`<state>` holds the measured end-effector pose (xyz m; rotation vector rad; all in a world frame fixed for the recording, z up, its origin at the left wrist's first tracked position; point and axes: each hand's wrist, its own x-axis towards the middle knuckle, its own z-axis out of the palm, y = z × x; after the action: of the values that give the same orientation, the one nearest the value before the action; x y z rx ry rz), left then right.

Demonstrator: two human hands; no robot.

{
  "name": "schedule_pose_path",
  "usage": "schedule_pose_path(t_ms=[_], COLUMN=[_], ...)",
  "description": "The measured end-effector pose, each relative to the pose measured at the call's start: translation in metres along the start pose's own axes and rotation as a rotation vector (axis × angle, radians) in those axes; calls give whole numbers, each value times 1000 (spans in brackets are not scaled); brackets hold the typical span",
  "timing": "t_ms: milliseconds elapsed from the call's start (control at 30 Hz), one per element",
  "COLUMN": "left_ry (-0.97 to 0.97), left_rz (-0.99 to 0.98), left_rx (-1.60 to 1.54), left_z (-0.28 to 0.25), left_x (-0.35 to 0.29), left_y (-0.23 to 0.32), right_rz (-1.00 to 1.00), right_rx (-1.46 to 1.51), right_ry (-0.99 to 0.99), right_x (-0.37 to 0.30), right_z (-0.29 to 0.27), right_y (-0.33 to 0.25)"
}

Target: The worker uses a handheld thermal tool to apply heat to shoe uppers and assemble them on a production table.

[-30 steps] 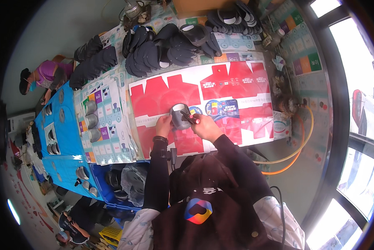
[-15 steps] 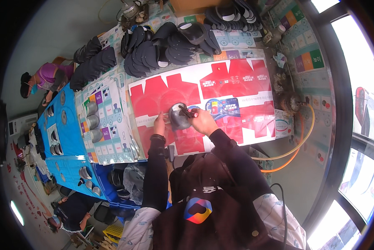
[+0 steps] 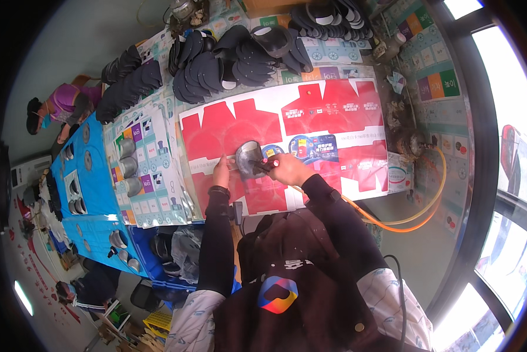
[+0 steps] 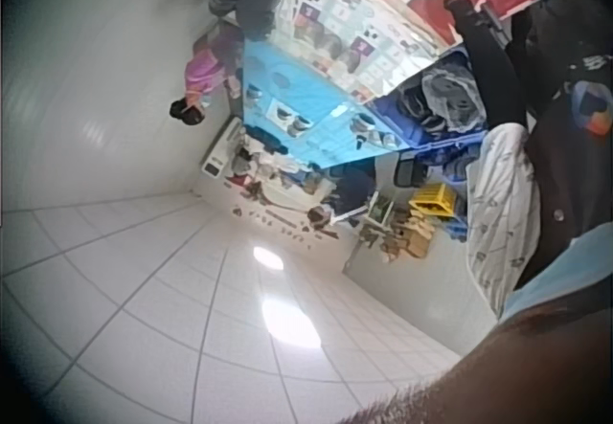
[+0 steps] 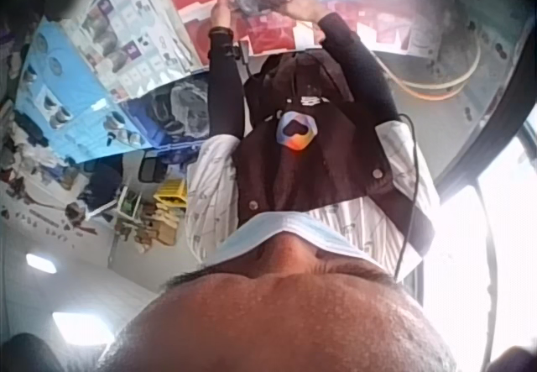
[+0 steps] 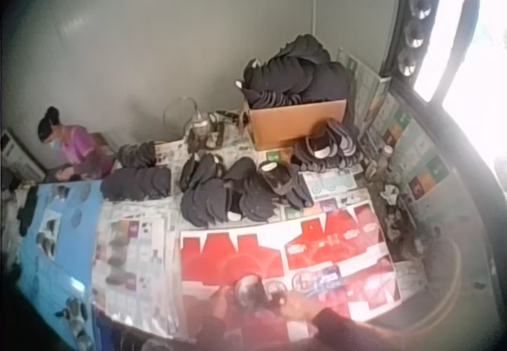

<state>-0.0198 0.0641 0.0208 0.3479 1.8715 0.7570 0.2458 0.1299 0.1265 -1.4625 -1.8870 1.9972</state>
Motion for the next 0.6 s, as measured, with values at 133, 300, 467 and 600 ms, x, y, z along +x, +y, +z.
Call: schedule_pose_path(t_ms=[133, 300, 467, 600], left_ry=[-11, 13, -20, -64], left_rz=[28, 35, 60, 144], left_rx=[-21, -35, -7, -33], left_z=[5, 1, 6, -13], left_x=[-10, -9, 2, 10], left_y=[6, 9, -2, -24], right_rz=[-41, -10, -76, -63], right_rx=[35, -89, -68, -89], right_ry=[167, 9, 253, 88], right_x=[-3, -11, -6, -10], right_z=[-2, -7, -7, -5], right_y=[-10, -22, -2, -18])
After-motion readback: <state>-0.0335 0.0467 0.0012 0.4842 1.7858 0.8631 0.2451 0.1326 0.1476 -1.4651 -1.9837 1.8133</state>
